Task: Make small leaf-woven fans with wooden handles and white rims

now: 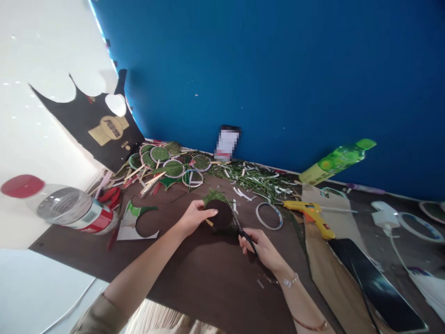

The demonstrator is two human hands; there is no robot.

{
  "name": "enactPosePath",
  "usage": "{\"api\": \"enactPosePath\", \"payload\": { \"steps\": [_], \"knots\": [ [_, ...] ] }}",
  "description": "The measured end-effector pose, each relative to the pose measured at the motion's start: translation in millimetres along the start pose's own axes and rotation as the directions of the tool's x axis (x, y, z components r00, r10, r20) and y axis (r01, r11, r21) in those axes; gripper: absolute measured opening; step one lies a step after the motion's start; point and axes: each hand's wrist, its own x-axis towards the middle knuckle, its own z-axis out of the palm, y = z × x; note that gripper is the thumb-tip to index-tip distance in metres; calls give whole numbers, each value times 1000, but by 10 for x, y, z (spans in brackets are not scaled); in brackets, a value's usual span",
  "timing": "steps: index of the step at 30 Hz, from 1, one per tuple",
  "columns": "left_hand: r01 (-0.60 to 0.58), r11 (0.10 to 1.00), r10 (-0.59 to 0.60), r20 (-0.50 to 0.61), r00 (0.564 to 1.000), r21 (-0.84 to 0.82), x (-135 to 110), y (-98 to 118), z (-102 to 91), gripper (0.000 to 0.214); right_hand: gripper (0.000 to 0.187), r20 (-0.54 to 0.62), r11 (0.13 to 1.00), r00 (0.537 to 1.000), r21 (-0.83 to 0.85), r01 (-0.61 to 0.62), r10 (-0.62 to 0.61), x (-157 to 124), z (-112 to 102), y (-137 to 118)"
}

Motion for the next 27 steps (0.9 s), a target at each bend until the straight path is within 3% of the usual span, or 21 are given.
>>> {"api": "enactPosePath", "payload": {
  "steps": [4,10,17,27],
  "knots": [
    [-9,999,8,-32,999,-36,0,-5,51,26,43,-1,1000,1000,4,8,-8,6,13,-19],
    [-25,999,26,-5,1000,37,8,-58,23,27,46,17,1000,1000,0,-15,15,-15,28,-92],
    [-30,994,31,-17,999,100,12,-38,-6,29,44,22,1000,1000,-20,-10,10,4,-20,12],
    [-15,991,8,51,999,133,4,-45,-37,28,49,77,1000,997,-26,-9,11,-18,-26,-13]
  ]
}}
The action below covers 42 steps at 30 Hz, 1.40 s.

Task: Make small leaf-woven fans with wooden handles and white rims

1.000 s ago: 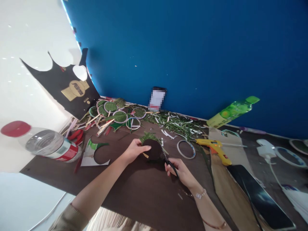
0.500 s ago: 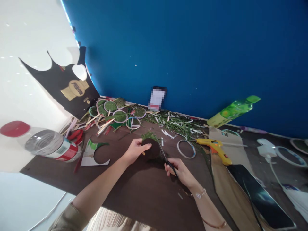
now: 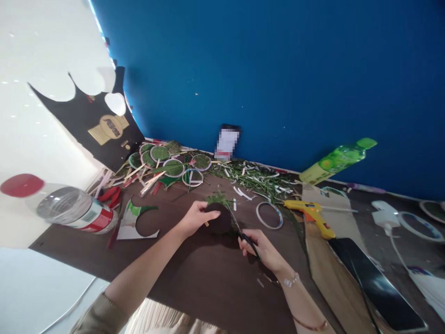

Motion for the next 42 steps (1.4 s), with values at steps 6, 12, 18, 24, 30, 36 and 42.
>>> {"api": "enactPosePath", "payload": {
  "steps": [6,12,18,24,30,36,42],
  "knots": [
    [1,1000,-1,6,1000,4,16,-10,-17,26,49,-24,999,999,-10,-30,30,14,4,12],
    [25,999,-27,43,999,37,-7,7,-15,27,47,30,999,999,21,-31,30,7,2,21],
    [32,993,-40,63,997,114,8,10,-60,28,47,49,999,998,5,-38,38,12,-27,55],
    [18,989,-31,86,996,146,4,43,-57,29,44,35,999,998,3,-53,53,7,-17,32],
    [39,973,-68,118,991,229,-60,136,-8,28,45,63,999,997,2,-48,48,7,-5,7],
    [32,996,-42,116,992,87,-26,90,6,32,42,2,999,999,-21,-48,48,11,-16,48],
    [27,999,-30,119,992,24,-41,71,35,33,45,25,999,999,-13,-38,38,10,9,-14]
  ]
}}
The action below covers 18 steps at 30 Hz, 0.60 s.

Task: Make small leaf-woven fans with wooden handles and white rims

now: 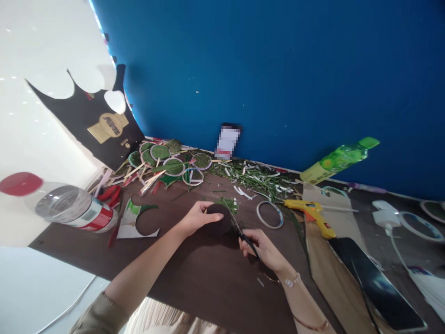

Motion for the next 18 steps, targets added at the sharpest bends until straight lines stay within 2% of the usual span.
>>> {"api": "enactPosePath", "payload": {
  "steps": [3,9,18],
  "knots": [
    [9,1000,-10,18,1000,16,-12,5,-10,31,46,7,1000,1000,1,4,-4,1,-1,11],
    [-2,1000,1,-29,1000,-30,11,-17,-12,30,44,-27,1000,1000,-18,5,-5,7,-4,57],
    [40,999,-40,30,999,12,-25,21,-10,32,43,6,1000,1000,12,17,-17,4,-11,34]
  ]
}}
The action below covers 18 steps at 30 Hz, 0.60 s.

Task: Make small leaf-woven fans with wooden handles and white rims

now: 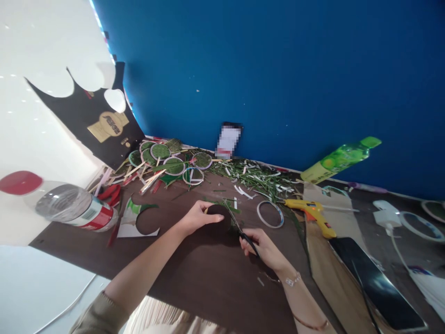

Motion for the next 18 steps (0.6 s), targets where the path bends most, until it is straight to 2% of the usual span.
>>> {"api": "enactPosePath", "payload": {
  "steps": [7,18],
  "knots": [
    [-50,999,50,-70,996,-7,27,6,12,30,40,-7,1000,1000,3,-16,16,-4,-2,-4],
    [-12,999,14,-53,999,44,-11,48,8,32,41,22,1000,999,4,-28,28,-7,-21,-11]
  ]
}}
